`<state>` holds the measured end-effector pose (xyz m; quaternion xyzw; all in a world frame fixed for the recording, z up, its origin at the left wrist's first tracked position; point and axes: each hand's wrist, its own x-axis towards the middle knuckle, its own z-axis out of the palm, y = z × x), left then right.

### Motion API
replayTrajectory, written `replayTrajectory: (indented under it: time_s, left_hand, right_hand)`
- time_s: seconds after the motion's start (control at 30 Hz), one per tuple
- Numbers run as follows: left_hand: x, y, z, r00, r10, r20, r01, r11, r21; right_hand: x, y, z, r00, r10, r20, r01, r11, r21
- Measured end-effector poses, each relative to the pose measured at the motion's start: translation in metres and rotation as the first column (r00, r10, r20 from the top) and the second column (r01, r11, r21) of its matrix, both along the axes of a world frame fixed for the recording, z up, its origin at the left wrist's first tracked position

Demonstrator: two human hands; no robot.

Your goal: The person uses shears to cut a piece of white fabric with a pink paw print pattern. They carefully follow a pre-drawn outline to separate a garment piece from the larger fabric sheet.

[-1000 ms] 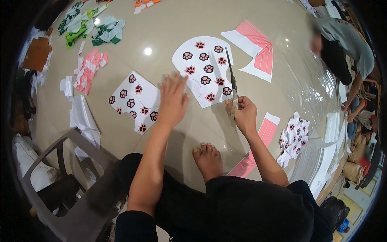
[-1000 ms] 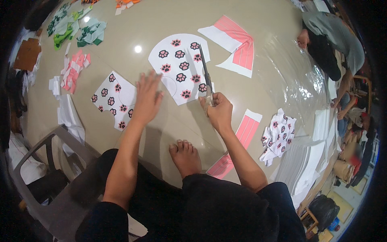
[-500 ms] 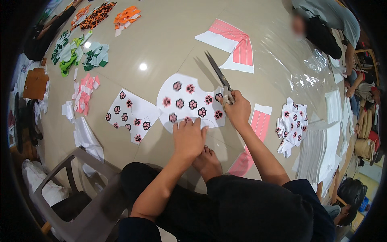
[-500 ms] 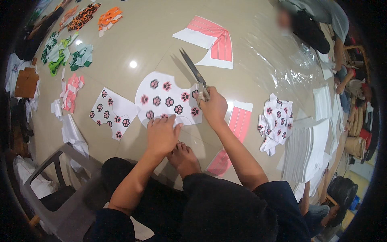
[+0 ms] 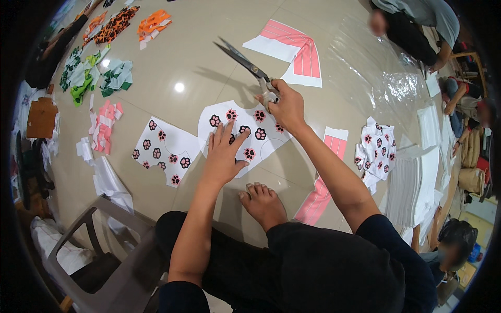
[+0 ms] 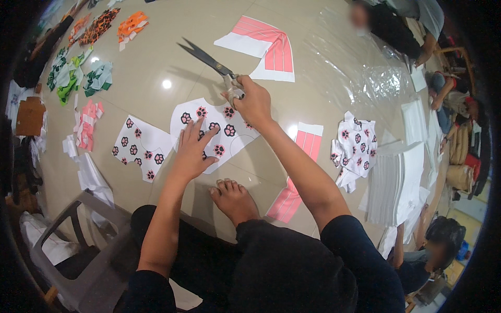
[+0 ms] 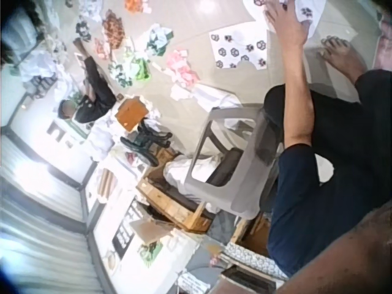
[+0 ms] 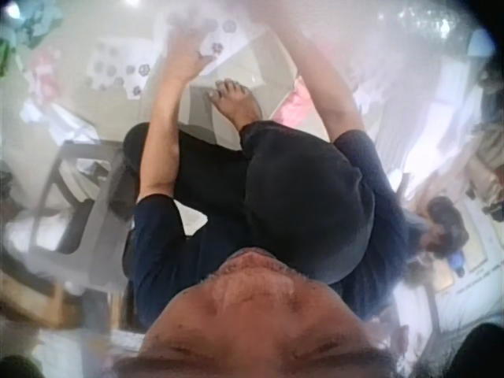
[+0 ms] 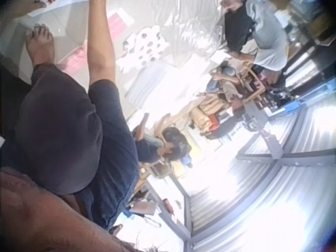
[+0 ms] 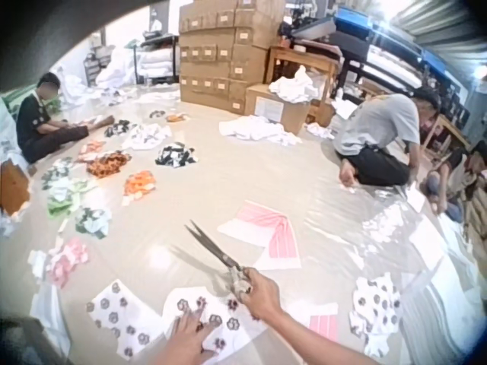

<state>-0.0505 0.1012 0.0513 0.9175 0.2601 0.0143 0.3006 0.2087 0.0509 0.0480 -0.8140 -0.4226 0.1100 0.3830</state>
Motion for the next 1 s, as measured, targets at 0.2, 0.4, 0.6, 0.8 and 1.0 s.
replayTrajectory:
  time_s: [0.2, 0.4, 0.6, 0.8, 1.0]
  left_hand:
    - [0.012, -0.028, -0.012, 0.954, 0.298, -0.034, -0.289, 0.944, 0.163]
    - [0.017, -0.042, 0.01, 0.946, 0.307, -0.105, -0.282, 0.938, 0.202]
    - [0.004, -0.016, -0.034, 0.966, 0.256, 0.039, -0.259, 0.959, 0.112]
    - [0.0, -0.021, -0.01, 0.911, 0.389, -0.137, -0.396, 0.918, -0.021]
    - [-0.021, -0.021, 0.0, 0.799, 0.354, -0.486, -0.287, 0.935, 0.208]
  right_hand:
    - [-0.023, -0.075, 0.003, 0.926, -0.104, -0.364, 0.072, 0.992, -0.1]
    - [-0.053, -0.178, 0.02, 0.651, -0.194, -0.734, -0.037, 0.958, -0.286]
    - [-0.038, -0.243, 0.02, 0.573, -0.191, -0.797, -0.199, 0.911, -0.361]
    - [-0.007, -0.247, 0.026, 0.618, -0.23, -0.752, -0.194, 0.882, -0.429]
    - [0.009, -0.247, 0.026, 0.709, -0.098, -0.699, -0.3, 0.854, -0.425]
